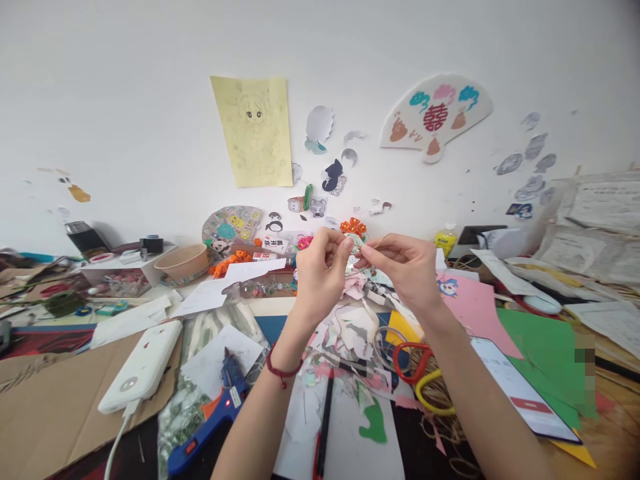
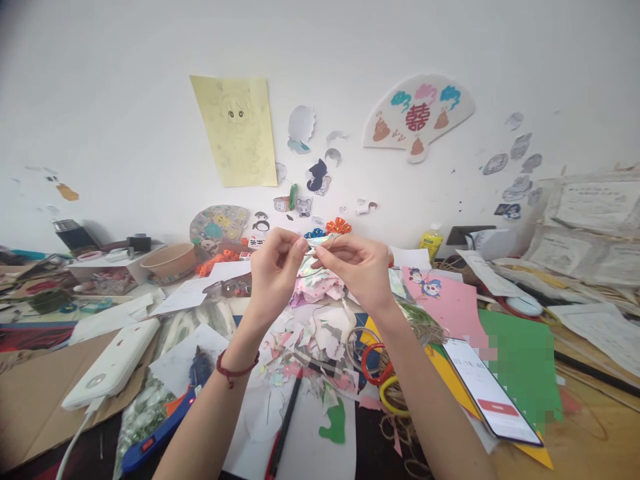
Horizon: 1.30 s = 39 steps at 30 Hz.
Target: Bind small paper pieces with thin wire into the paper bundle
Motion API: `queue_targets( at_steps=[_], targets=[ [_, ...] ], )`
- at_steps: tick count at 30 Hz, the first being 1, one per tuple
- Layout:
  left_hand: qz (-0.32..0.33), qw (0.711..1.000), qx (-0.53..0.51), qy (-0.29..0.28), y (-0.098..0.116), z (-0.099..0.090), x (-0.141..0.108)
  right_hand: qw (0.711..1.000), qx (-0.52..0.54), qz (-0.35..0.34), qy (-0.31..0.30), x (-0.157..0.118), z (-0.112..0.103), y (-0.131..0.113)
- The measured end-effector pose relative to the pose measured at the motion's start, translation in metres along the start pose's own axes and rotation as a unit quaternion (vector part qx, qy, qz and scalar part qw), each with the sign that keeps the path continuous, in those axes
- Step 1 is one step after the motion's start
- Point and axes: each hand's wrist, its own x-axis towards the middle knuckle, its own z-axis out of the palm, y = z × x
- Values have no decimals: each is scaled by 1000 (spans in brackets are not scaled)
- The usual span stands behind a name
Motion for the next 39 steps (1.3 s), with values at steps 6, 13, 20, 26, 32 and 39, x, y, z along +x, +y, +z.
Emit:
queue_targets(
  at_steps=[6,13,20,26,32,39],
  targets=[
    [-2,1000,-1,-9,-2,1,0,1000,-18,5,-23,4,-6,0],
    [-19,1000,2,10,-6,2,0,999,-33,-29,-15,4,-2,1],
    [-23,1000,7,10,-7,0,-1,1000,20,-4,4,3,2,6],
    [-74,996,-51,-8,-8,0,2,999,39,18,0,3,3,7],
    [-113,989,-94,-5,-11,2,3,999,4,7,48,1,9,9],
    [-185,959,-213,9,-15,6,5,993,-46,-50,101,-2,12,7]
  ],
)
